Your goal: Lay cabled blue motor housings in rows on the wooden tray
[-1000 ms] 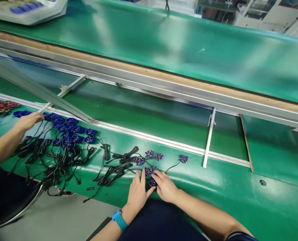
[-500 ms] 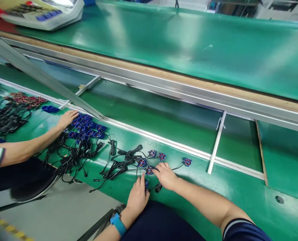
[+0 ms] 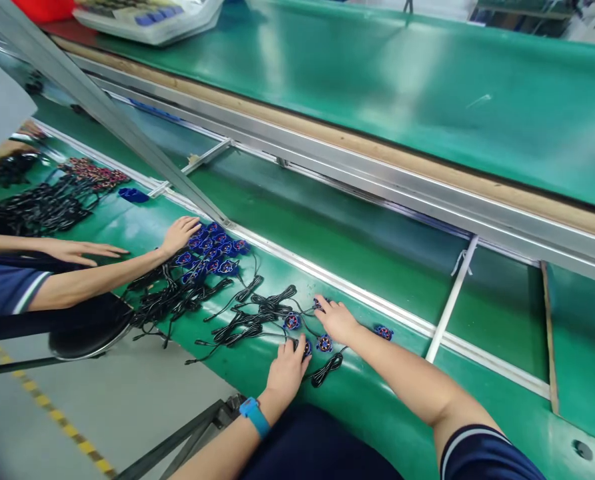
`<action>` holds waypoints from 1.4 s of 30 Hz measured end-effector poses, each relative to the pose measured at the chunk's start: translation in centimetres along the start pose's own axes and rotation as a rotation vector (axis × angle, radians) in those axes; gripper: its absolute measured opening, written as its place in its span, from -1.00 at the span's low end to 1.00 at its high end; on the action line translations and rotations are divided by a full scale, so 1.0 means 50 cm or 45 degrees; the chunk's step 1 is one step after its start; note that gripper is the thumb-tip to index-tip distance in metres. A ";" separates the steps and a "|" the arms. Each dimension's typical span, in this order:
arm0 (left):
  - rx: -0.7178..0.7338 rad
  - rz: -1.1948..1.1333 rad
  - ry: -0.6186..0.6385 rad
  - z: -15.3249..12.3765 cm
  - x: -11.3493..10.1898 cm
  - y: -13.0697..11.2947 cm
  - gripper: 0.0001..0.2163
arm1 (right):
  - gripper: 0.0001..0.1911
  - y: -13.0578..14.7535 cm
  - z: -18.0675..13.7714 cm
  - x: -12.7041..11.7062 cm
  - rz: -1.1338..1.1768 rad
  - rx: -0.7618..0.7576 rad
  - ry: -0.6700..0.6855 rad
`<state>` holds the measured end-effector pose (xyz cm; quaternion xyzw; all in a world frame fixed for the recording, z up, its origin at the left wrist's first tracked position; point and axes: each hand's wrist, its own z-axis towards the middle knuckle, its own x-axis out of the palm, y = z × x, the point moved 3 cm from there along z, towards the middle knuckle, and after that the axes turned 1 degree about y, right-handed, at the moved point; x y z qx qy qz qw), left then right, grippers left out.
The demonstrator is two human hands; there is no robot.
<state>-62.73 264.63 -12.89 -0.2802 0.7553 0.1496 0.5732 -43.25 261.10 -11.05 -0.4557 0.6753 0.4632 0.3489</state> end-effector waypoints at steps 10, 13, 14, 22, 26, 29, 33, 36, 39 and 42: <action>0.160 0.044 0.035 -0.070 0.017 0.021 -0.16 | -0.54 -0.029 -0.101 0.056 0.018 0.382 -0.180; 0.173 0.092 0.055 -0.062 0.016 0.018 -0.27 | -0.54 0.003 -0.142 0.059 0.039 0.287 -0.357; 0.165 0.094 0.056 -0.060 0.016 0.023 -0.32 | -0.52 0.018 -0.151 0.061 0.056 0.178 -0.380; 0.091 0.109 0.047 -0.079 0.023 0.109 -0.43 | -0.39 0.074 -0.040 0.079 0.039 -0.170 0.008; -0.026 0.096 0.030 -0.079 0.013 0.146 -0.29 | -0.34 0.068 0.038 0.051 -0.040 0.014 -0.035; -0.067 0.054 0.026 -0.078 0.000 0.150 -0.13 | -0.32 0.075 0.062 0.045 -0.027 -0.024 -0.075; -0.059 0.000 -0.007 -0.086 -0.005 0.112 -0.02 | -0.39 0.085 0.050 0.072 -0.047 -0.091 -0.096; -0.080 -0.048 -0.011 -0.094 0.003 0.075 -0.16 | -0.47 0.087 0.026 0.095 -0.096 -0.089 -0.188; -0.066 -0.090 0.037 -0.103 0.017 0.060 -0.30 | -0.53 0.092 0.010 0.108 -0.145 -0.185 -0.245; -0.009 -0.106 0.073 -0.115 0.035 0.066 -0.34 | -0.54 0.098 -0.006 0.114 -0.178 -0.277 -0.265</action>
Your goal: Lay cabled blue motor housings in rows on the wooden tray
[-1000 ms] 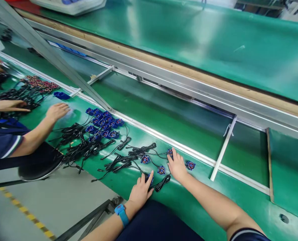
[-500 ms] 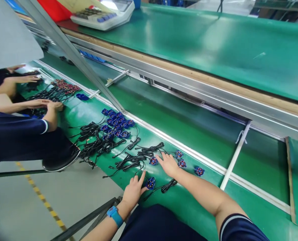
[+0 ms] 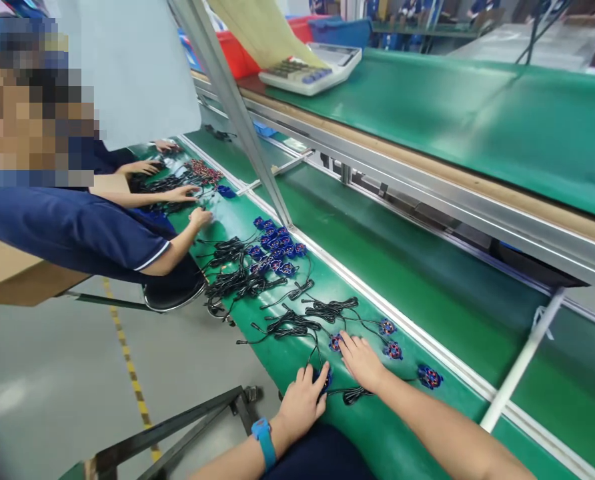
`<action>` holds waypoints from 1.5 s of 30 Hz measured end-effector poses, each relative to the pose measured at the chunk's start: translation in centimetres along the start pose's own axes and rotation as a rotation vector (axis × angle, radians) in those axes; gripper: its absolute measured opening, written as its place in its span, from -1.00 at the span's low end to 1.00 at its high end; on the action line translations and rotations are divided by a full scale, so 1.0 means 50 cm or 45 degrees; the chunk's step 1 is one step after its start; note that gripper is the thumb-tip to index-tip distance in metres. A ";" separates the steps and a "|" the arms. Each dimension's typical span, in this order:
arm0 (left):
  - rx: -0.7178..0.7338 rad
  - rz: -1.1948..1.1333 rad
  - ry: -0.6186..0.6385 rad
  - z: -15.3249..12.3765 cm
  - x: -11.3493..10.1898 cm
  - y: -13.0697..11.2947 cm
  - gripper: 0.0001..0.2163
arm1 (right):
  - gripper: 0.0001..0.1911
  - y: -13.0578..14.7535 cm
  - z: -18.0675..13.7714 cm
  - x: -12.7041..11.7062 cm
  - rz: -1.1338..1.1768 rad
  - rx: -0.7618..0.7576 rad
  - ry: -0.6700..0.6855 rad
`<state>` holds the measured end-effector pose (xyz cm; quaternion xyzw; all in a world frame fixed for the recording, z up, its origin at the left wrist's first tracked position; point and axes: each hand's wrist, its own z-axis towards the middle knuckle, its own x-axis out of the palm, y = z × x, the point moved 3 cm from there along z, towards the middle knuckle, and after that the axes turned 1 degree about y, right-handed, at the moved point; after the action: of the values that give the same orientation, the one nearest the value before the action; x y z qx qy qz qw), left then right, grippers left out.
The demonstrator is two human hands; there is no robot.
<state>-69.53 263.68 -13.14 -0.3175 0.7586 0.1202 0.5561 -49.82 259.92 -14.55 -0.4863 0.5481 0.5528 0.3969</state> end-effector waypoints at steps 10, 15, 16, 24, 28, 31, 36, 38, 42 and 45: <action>0.143 0.023 0.047 0.007 0.007 0.021 -0.47 | -0.42 -0.025 -0.067 0.018 -0.091 -0.080 -0.046; 0.197 0.005 0.136 -0.019 -0.023 0.056 -0.47 | -0.41 -0.025 0.001 0.009 -0.170 -0.117 -0.058; 0.199 -0.011 0.145 -0.027 -0.032 0.065 -0.46 | -0.43 -0.022 0.011 0.009 -0.162 -0.136 -0.064; 0.103 -0.400 0.223 -0.108 -0.198 0.115 -0.47 | -0.52 0.008 0.033 0.024 -0.118 -0.111 -0.058; 0.040 -0.687 0.275 -0.144 -0.277 0.128 -0.51 | -0.48 0.030 0.038 0.016 -0.083 -0.126 0.011; -0.006 -0.849 0.262 -0.170 -0.321 0.138 -0.51 | -0.45 0.042 0.043 0.008 -0.007 -0.076 0.021; -0.050 -1.006 0.171 -0.229 -0.383 0.155 -0.47 | -0.44 0.059 0.065 -0.003 0.133 0.019 0.103; -0.097 -1.023 0.132 -0.259 -0.402 0.167 -0.46 | -0.45 0.067 0.075 -0.013 0.263 0.072 0.135; -0.315 -1.024 0.056 -0.331 -0.427 0.199 -0.38 | -0.45 0.086 0.084 -0.060 0.696 0.204 0.117; -0.404 -1.053 -0.074 -0.388 -0.451 0.215 -0.39 | -0.43 0.095 0.092 -0.128 1.078 0.307 0.032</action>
<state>-86.95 269.43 12.62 -0.6722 0.5240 0.0113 0.5229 -53.55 264.68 -7.63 -0.1756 0.7644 0.5929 0.1825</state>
